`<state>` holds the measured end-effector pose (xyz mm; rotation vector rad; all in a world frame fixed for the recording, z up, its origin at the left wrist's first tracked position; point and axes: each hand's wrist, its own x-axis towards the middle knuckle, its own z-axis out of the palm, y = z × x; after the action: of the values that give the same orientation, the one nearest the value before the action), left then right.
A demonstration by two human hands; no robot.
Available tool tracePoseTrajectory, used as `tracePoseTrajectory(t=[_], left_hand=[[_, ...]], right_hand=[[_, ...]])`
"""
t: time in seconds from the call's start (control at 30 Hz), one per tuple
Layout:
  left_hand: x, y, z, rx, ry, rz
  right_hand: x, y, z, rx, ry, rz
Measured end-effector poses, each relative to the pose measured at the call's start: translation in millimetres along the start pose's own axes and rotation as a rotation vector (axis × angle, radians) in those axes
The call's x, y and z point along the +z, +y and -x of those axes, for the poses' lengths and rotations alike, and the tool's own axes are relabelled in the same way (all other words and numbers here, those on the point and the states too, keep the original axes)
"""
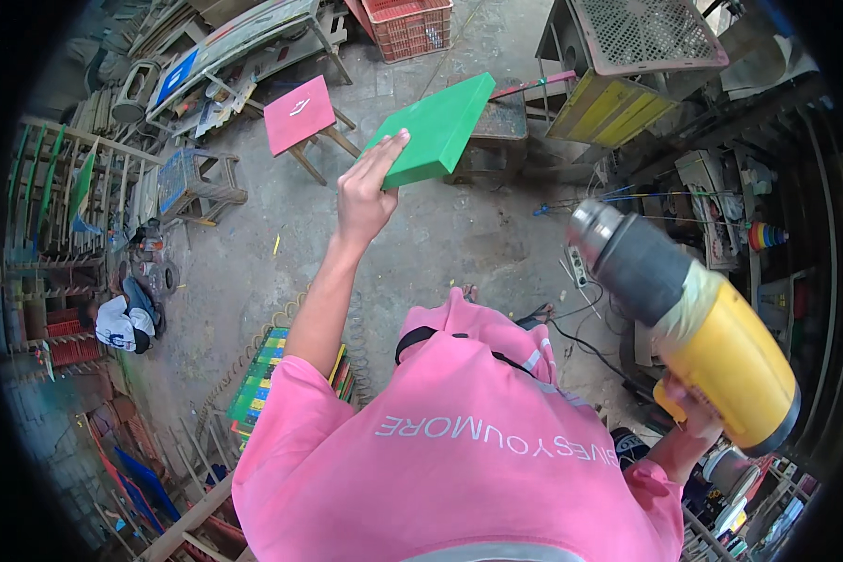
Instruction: The person picks up a green rectangular wooden block and uses a yellow heat gun to apply heat to its edges. After heating, the person uses a small sanding block to smooth the edges of the wood. The person handles the wood and tools with both hands in a workshop setting.
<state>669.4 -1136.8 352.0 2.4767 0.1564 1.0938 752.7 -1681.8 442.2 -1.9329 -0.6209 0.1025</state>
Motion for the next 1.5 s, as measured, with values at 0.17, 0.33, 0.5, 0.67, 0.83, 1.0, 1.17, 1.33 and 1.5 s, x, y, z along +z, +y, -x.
tracePoseTrajectory(t=[0.17, 0.33, 0.5, 0.67, 0.83, 1.0, 1.17, 1.33, 1.5], left_hand=[[3.4, -1.3, 4.9, -0.073, 0.007, -0.049], [4.1, -2.1, 6.7, -0.092, -0.002, -0.061], [5.6, -4.1, 8.5, -0.1, -0.008, -0.078], [8.9, -7.0, 11.5, -0.152, -0.025, -0.096], [12.4, -8.4, 10.7, -0.175, 0.017, -0.129], [12.4, -2.4, 7.7, -0.24, 0.013, -0.153], [8.5, 10.4, 3.1, -0.343, -0.071, -0.216], [5.1, 20.3, 2.6, -0.398, -0.201, -0.319], [6.4, 23.2, 2.8, -0.444, -0.256, -0.355]], right_hand=[[1.3, 0.9, 5.3, -0.006, -0.001, 0.006], [4.6, 0.4, 6.0, 0.002, 0.001, -0.001], [4.9, -2.4, 2.8, -0.001, 0.0, -0.005], [2.1, -3.0, 1.7, -0.01, 0.007, -0.003], [3.2, -1.3, 4.8, -0.006, 0.013, 0.004], [8.5, 0.9, 10.6, -0.013, 0.012, 0.024], [17.7, 1.9, 14.4, -0.005, 0.011, 0.041], [34.8, 3.9, 12.0, -0.02, -0.013, 0.055], [54.3, 4.6, 8.6, -0.028, -0.041, 0.08]])
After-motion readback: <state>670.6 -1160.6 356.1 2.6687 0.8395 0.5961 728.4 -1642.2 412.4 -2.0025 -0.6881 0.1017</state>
